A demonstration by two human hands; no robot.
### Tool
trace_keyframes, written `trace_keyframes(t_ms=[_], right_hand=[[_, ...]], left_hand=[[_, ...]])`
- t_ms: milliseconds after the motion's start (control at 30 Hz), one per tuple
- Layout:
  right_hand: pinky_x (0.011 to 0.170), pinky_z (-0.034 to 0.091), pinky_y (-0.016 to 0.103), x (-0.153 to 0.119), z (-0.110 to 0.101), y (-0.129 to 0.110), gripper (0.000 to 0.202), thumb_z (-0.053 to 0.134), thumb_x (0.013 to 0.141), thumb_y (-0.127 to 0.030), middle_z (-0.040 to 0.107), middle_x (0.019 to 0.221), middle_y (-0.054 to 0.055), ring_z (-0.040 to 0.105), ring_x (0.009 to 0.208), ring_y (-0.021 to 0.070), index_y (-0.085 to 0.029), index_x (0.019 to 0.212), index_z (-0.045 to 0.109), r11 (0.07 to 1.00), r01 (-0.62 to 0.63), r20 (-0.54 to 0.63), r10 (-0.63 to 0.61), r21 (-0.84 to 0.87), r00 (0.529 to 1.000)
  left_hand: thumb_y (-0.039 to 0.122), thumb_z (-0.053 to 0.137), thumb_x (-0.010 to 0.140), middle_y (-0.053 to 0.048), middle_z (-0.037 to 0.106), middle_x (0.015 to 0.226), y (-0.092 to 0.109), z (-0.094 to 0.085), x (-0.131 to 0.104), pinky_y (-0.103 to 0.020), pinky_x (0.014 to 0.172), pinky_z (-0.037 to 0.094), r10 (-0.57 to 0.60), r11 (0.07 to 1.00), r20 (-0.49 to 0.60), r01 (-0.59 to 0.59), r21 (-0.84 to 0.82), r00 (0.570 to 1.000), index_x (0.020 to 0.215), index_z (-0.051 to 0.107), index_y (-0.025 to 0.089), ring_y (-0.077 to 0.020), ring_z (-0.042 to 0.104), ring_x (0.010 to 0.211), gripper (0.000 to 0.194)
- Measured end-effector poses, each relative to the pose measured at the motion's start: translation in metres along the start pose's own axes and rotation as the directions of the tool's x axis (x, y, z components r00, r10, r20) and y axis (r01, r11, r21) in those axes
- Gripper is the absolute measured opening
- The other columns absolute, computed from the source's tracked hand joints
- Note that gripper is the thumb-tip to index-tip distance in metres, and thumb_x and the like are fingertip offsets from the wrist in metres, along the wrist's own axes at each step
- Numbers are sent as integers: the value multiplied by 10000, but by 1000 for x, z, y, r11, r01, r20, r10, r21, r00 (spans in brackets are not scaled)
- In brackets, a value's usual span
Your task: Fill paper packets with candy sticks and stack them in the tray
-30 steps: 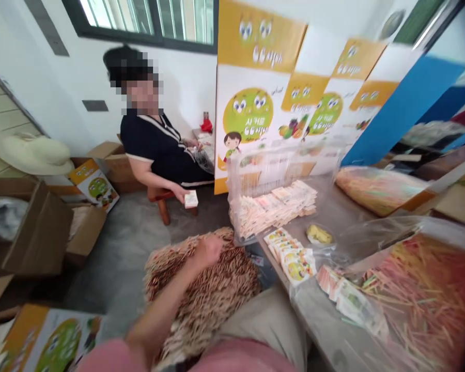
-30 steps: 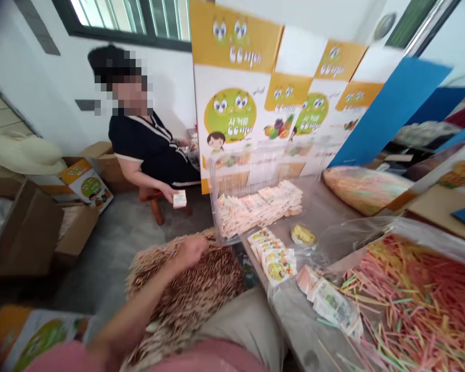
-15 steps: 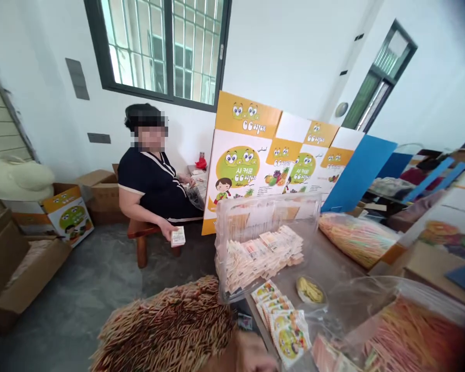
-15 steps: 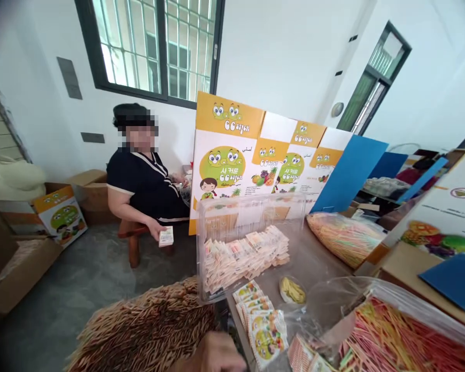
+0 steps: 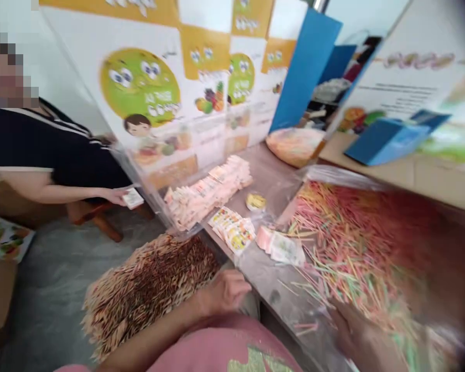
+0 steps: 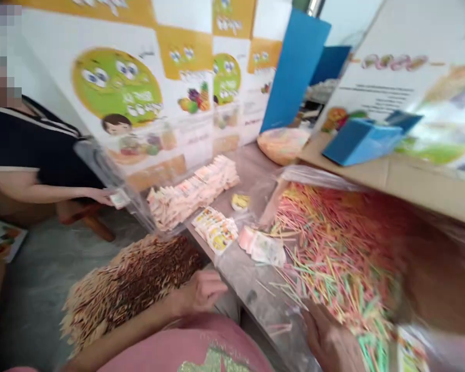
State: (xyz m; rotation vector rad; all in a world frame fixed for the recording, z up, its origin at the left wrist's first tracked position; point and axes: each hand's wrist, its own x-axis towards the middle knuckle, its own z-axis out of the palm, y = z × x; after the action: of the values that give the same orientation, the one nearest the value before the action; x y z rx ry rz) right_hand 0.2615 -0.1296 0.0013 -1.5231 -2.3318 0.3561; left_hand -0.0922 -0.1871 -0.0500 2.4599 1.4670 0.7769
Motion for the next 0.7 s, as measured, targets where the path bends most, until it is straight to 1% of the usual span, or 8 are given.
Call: trace_keyframes(t_ms=[33, 100, 200, 300, 400, 533, 600, 700], right_hand=[[752, 672, 437, -1, 3, 6, 405, 402, 1019, -471, 783, 1110, 95, 793, 942, 300, -353, 1191, 749, 1000, -20, 17, 21, -3, 1000], [694, 647, 358, -1, 8, 17, 422, 376, 1050, -427, 791, 1087, 107, 794, 839, 253, -271, 1157, 753, 999, 13, 36, -11, -50, 999], [615, 597, 304, 2, 12, 25, 396, 387, 1071, -389, 796, 1056, 90, 783, 761, 219, -248, 1176, 742, 987, 95, 30, -92, -126, 995], [620, 570, 299, 8, 11, 20, 383, 380, 1079, -329, 786, 1000, 84, 773, 754, 211, -231, 1189, 733, 978, 153, 73, -144, -142, 987], [610, 527, 297, 20, 6, 9, 373, 377, 1077, -280, 766, 956, 92, 749, 735, 203, -211, 1133, 740, 973, 177, 126, -159, -148, 979], [613, 442, 281, 35, -3, -10, 320, 405, 1075, -233, 724, 880, 72, 706, 719, 184, -199, 1074, 724, 956, 232, 221, -191, -177, 956], [616, 396, 280, 40, -8, -15, 304, 408, 1075, -200, 705, 857, 60, 684, 722, 176, -191, 1050, 710, 950, 248, 269, -192, -193, 944], [630, 354, 283, 46, -17, -14, 280, 421, 1066, -157, 704, 882, 60, 658, 733, 164, -176, 1022, 696, 953, 238, 327, -168, -188, 930]], left_hand=[[126, 435, 978, -21, 576, 666, -3, -6, 7, -305, 615, 392, -6, 1000, -9, 5, -8, 1000, 711, 631, 207, -155, 537, 666, 341], [114, 436, 982, -23, 579, 681, -11, -16, 23, -294, 630, 394, -22, 1000, -37, 22, 3, 999, 713, 640, 197, -150, 530, 680, 348], [118, 447, 983, -34, 594, 723, -23, -24, 50, -287, 672, 426, -50, 997, -71, 53, 53, 996, 754, 675, 185, -155, 542, 723, 330], [116, 444, 973, -57, 628, 817, -26, -23, 82, -309, 755, 474, -30, 996, -47, 34, 83, 998, 835, 715, 179, -176, 569, 816, 311], [153, 462, 991, -75, 644, 878, -19, -13, 118, -363, 851, 496, 35, 994, 49, -40, 100, 998, 867, 717, 177, -212, 571, 909, 285], [212, 555, 982, -109, 673, 1009, -10, 13, 163, -403, 906, 496, 86, 990, 224, -108, 87, 971, 950, 709, 174, -270, 558, 1056, 162], [186, 579, 963, -117, 679, 1051, -10, 27, 176, -397, 890, 491, 61, 993, 278, -86, 81, 959, 959, 706, 169, -276, 569, 1059, 128], [128, 553, 961, -107, 684, 988, -16, 40, 184, -375, 868, 475, 38, 994, 298, -68, 91, 954, 894, 703, 159, -255, 598, 978, 167]])
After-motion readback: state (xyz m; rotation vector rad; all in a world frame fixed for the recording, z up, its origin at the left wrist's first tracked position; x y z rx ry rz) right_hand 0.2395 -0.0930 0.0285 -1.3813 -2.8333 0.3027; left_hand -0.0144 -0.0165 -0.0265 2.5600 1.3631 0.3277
